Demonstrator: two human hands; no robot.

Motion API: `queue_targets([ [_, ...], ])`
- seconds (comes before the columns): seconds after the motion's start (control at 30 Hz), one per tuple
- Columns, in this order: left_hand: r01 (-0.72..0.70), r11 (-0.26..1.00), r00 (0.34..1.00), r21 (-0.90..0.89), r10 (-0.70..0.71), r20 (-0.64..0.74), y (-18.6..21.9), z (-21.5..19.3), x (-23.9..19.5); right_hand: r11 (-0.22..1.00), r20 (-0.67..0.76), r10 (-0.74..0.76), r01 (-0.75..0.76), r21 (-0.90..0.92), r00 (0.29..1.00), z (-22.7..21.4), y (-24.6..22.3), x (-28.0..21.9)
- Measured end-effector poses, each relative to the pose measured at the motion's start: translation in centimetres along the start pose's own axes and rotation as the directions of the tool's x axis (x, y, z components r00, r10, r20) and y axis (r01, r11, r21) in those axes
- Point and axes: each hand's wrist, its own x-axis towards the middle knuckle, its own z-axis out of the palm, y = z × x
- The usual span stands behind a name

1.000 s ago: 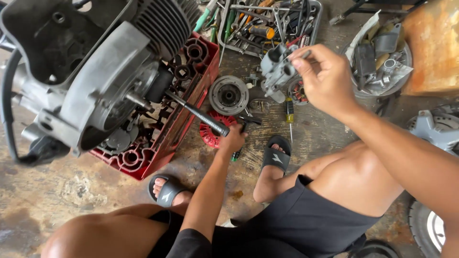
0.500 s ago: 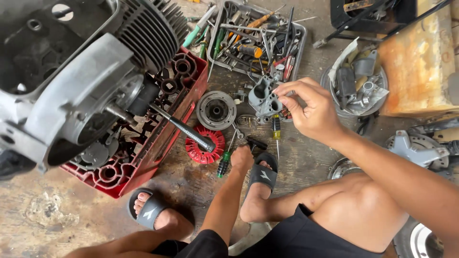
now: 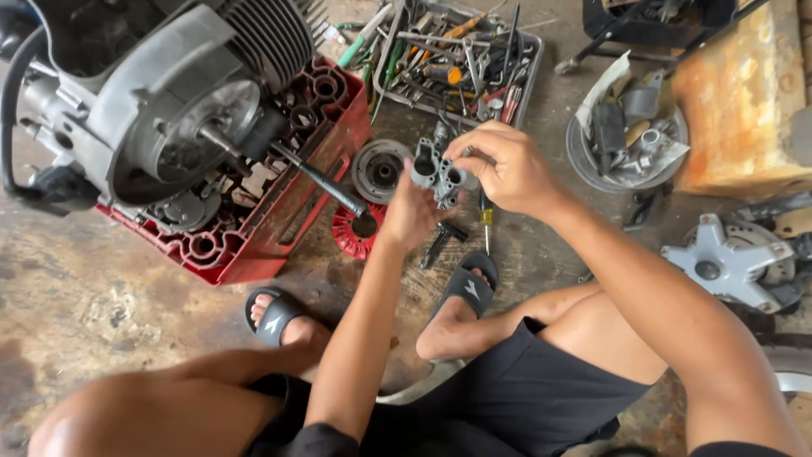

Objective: The person sits on the floor and works on a disassembled engine. They use a hammer to tap a metal component, then pick up a cylinder head and use a screwdriver to adjust or remove parts within it.

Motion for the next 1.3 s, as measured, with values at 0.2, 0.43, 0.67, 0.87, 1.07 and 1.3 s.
queue_targets([
  [0.2,-0.003,0.914,0.998,-0.406,0.028,0.056,1.6,1.8,0.0,0.987,-0.003,0.104,-0.103,0.123,0.995,0.4,-2.5,-0.9],
  [0.43,-0.076,0.942,0.994,-0.327,0.096,0.047,-0.7,-0.1,-0.2,0.983,0.09,0.057,-0.072,0.169,0.994,-2.4,-5.5,-1.1],
  [0.67,-0.262,0.941,0.883,-0.212,0.323,0.342,-1.2,0.0,-4.0,0.935,0.068,0.153,-0.166,0.312,0.986,-4.4,-4.3,-1.9],
  [0.87,-0.288,0.931,0.889,-0.224,0.347,0.299,-0.9,-0.2,-6.3,0.961,0.111,0.166,-0.186,0.204,0.98,-2.5,-5.7,-0.8],
  [1.07,-0.251,0.945,0.926,-0.208,0.297,0.234,0.7,-0.2,-7.2,0.907,0.194,0.276,-0.322,0.27,0.941,-1.1,-7.4,0.1],
  [1.3,-0.234,0.967,0.961,-0.103,0.246,0.125,3.0,-2.2,-6.4,0.864,0.376,0.321,-0.431,0.259,0.869,-0.4,-7.8,2.3],
])
